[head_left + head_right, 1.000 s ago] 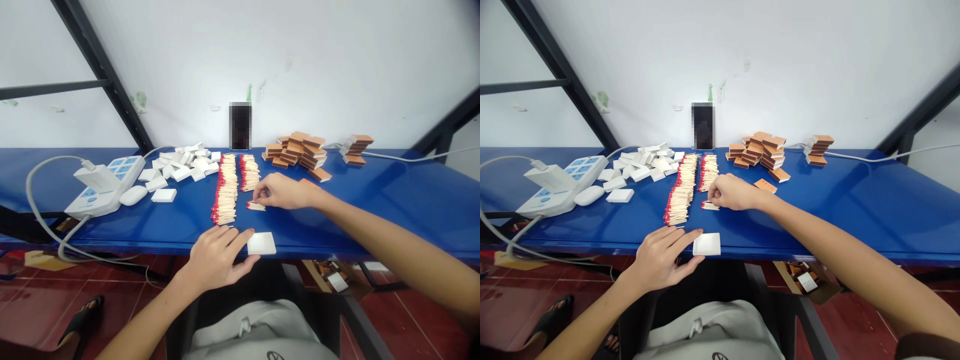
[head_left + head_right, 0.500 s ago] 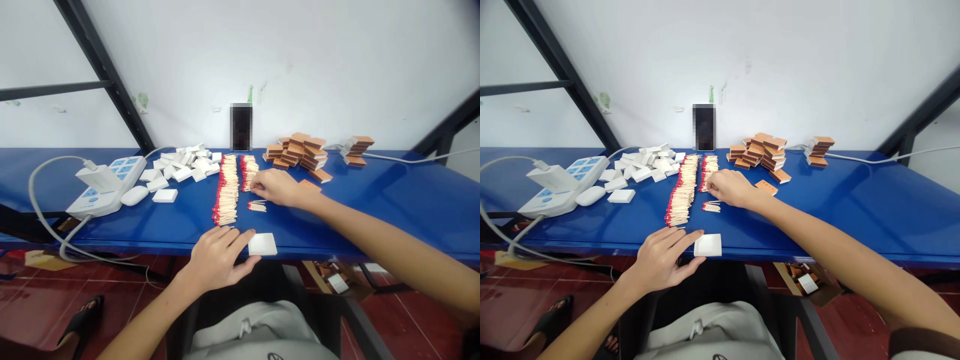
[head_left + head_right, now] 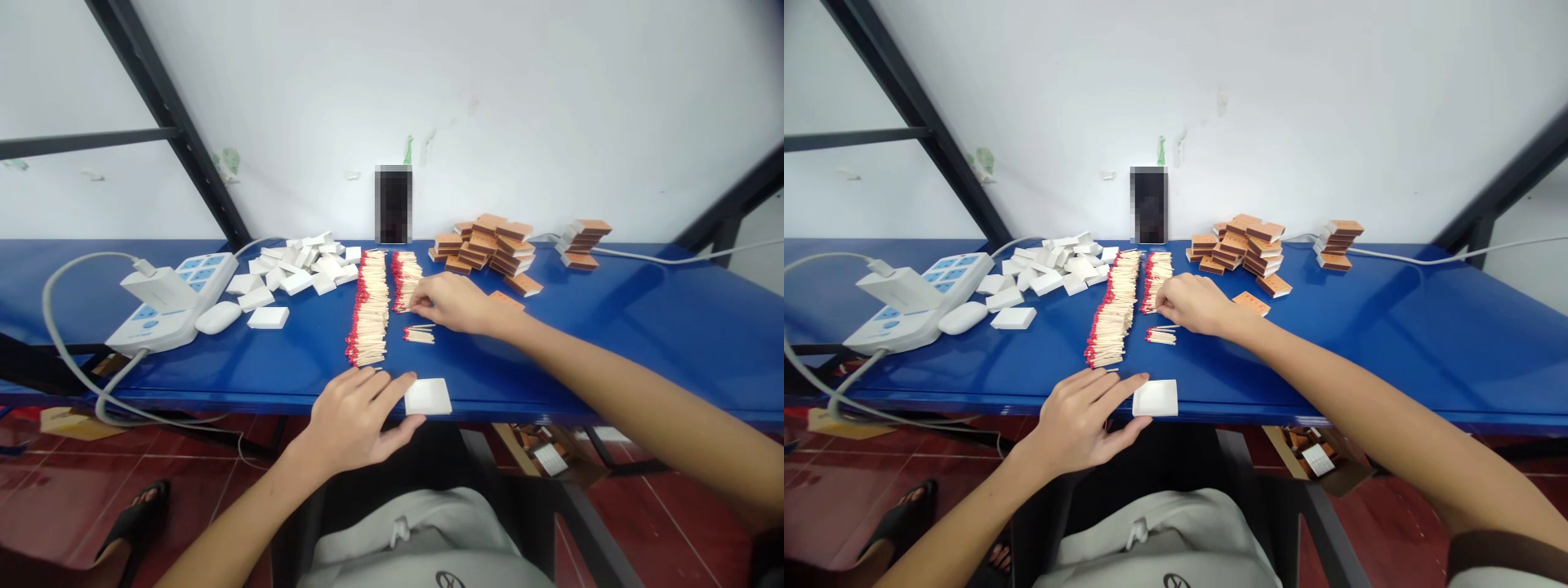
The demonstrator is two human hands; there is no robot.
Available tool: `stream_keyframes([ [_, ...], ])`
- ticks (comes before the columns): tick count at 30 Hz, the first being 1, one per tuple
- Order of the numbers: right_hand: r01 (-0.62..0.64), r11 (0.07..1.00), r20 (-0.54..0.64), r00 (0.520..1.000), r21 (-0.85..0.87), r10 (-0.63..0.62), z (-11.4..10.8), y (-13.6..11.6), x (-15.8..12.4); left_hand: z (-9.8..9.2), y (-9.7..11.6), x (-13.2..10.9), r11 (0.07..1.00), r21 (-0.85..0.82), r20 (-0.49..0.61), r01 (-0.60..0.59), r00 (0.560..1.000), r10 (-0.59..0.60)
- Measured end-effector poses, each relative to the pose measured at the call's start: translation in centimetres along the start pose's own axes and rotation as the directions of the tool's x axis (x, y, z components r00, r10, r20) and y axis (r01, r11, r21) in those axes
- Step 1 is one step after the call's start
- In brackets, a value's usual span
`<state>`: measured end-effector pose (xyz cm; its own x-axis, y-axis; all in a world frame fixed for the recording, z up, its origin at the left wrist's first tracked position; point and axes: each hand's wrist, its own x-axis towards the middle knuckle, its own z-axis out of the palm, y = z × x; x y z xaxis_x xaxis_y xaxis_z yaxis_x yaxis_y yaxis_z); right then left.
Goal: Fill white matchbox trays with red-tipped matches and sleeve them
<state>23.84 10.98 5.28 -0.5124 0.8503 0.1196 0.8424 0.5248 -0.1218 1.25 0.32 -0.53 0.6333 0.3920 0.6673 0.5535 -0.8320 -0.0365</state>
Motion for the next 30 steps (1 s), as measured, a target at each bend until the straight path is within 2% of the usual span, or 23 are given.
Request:
stream_keyframes([
  [11, 0.022, 0.998, 0.067, 0.997, 0.051, -0.026, -0.6, -0.6, -0.5, -0.1, 0.1, 0.0, 1.0, 0.006, -0.003, 0.003, 1.0, -0.003],
  [15, 0.009, 0.992, 0.146, 0.989, 0.123, -0.027, -1.0, -0.4, -1.0, 0.0, 0.0, 0.0, 1.0, 0.012, -0.007, 0.001, 1.0, -0.001],
  [18, 0.04, 0.982, 0.193, 0.978, 0.182, -0.076, -1.4, -0.1, -1.6, 0.0, 0.0, -0.1, 1.0, 0.008, 0.001, 0.001, 1.0, -0.001],
  [23, 0.058, 0.966, 0.116, 0.989, 0.253, -0.09, -1.5, -0.3, -2.0, -0.1, 0.0, -0.1, 1.0, 0.004, -0.001, 0.006, 1.0, -0.006],
  [27, 0.019, 0.966, 0.133, 0.99, 0.259, -0.056, -1.3, -0.7, -2.2, -0.1, 0.1, 0.0, 1.0, 0.004, 0.001, 0.012, 1.0, -0.012],
  [30, 0.038, 0.97, 0.113, 0.991, 0.239, -0.067, -1.3, -0.8, -2.6, -0.1, 0.1, -0.1, 1.0, 0.009, 0.003, 0.01, 1.0, -0.01],
])
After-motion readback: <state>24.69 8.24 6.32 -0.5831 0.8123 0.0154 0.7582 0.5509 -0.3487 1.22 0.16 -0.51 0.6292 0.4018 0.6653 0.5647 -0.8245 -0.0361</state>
